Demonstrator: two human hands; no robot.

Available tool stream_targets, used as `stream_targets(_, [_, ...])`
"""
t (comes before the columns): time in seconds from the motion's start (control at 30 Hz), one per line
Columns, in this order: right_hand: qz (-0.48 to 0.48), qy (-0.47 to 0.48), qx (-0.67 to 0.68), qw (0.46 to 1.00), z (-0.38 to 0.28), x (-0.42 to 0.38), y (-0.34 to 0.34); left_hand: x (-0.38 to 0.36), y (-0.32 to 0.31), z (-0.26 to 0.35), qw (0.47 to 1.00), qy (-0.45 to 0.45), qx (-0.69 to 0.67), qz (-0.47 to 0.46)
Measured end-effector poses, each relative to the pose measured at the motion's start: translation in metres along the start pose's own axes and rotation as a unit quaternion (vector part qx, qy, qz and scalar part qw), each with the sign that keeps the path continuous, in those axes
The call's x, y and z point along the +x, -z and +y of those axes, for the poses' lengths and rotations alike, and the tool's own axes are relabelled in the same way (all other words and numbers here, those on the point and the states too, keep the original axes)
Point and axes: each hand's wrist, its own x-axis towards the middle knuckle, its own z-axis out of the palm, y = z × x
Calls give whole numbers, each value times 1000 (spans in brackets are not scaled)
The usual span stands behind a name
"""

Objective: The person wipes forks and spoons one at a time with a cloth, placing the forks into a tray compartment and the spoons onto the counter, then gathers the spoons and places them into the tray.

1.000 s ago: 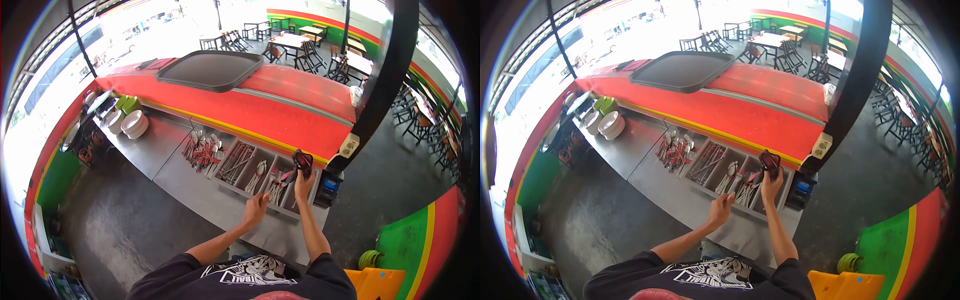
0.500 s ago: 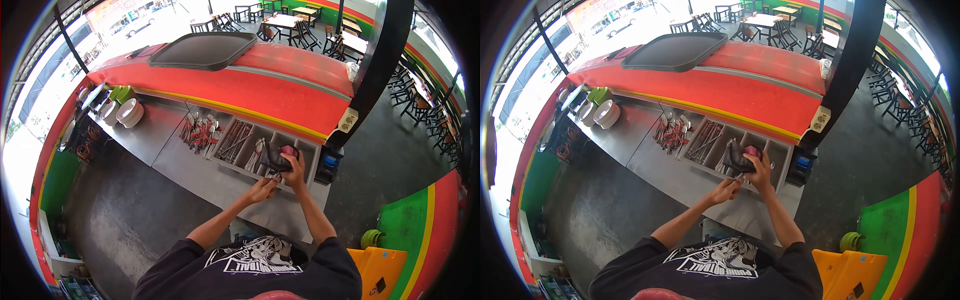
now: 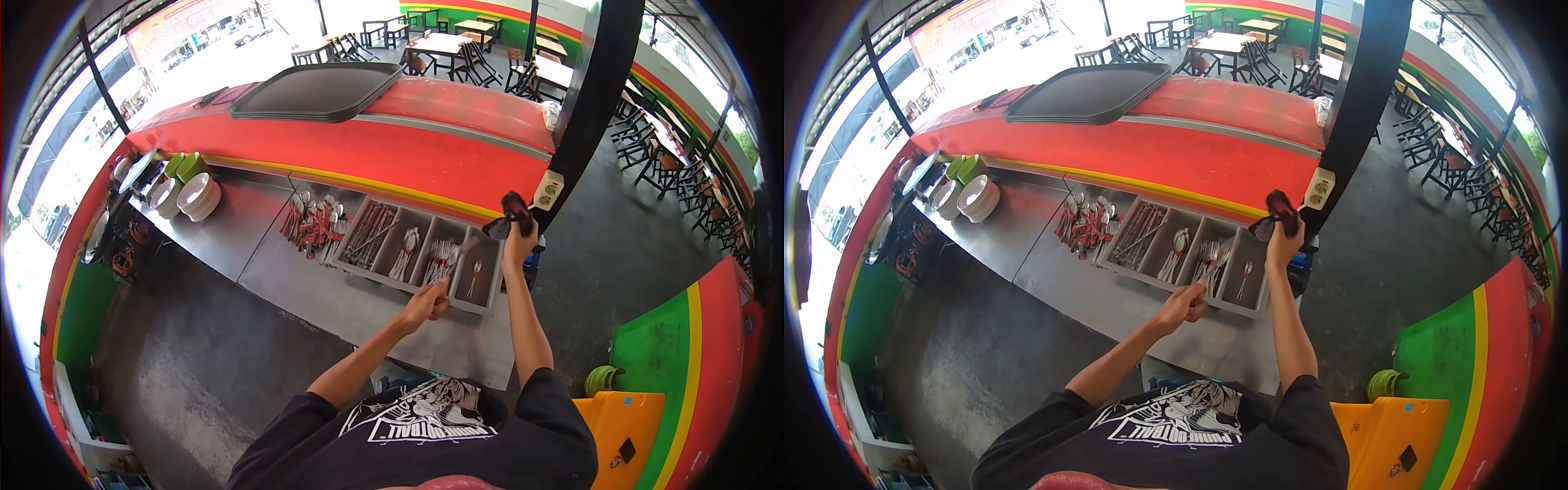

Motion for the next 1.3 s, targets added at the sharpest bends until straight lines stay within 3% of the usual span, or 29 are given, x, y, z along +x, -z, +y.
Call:
stream_targets(0.03, [36,-67,34,996,-7,4,-1,2,1,-1,999,-17,-34,22])
stream_targets(0.17, [12,2,54,998,-51,-12,-4,16,8,1,986,-1,-127,105])
stream_targets(0.27, [-167,79,-20,983,-39,-53,1,30,12,-5,985,6,-115,133])
stream_targets(0.33, [-341,230,-78,908,-47,-72,6,36,9,-6,990,4,-75,115])
stream_targets(0.43, [-409,243,-107,873,-46,-79,-1,32,-5,-1,994,8,-41,103])
stream_targets(0.57, [-318,256,-123,905,-28,-62,3,27,-7,-2,998,0,9,54])
stream_targets(0.63, [-315,206,-144,915,-16,-59,9,26,-10,-6,998,-7,20,52])
stream_targets(0.83, [-238,146,-158,947,26,-38,19,19,-7,-10,998,21,-64,18])
stream_targets(1.0, [-193,46,-94,976,37,-49,27,32,6,-15,995,-58,-34,72])
stream_targets(1.07, [-184,60,-87,977,39,-60,28,37,10,-15,990,-87,-21,106])
stream_targets(1.1, [-177,66,-85,978,42,-67,29,43,16,-20,981,-114,53,147])
stream_targets(1.17, [-182,-9,-86,979,51,-84,32,56,28,-31,939,-168,204,218])
stream_targets(1.27, [-183,-98,-87,974,58,-124,36,61,30,-30,933,-179,192,247])
stream_targets(1.3, [-186,-120,-103,970,62,-141,40,66,38,-37,916,-177,248,261])
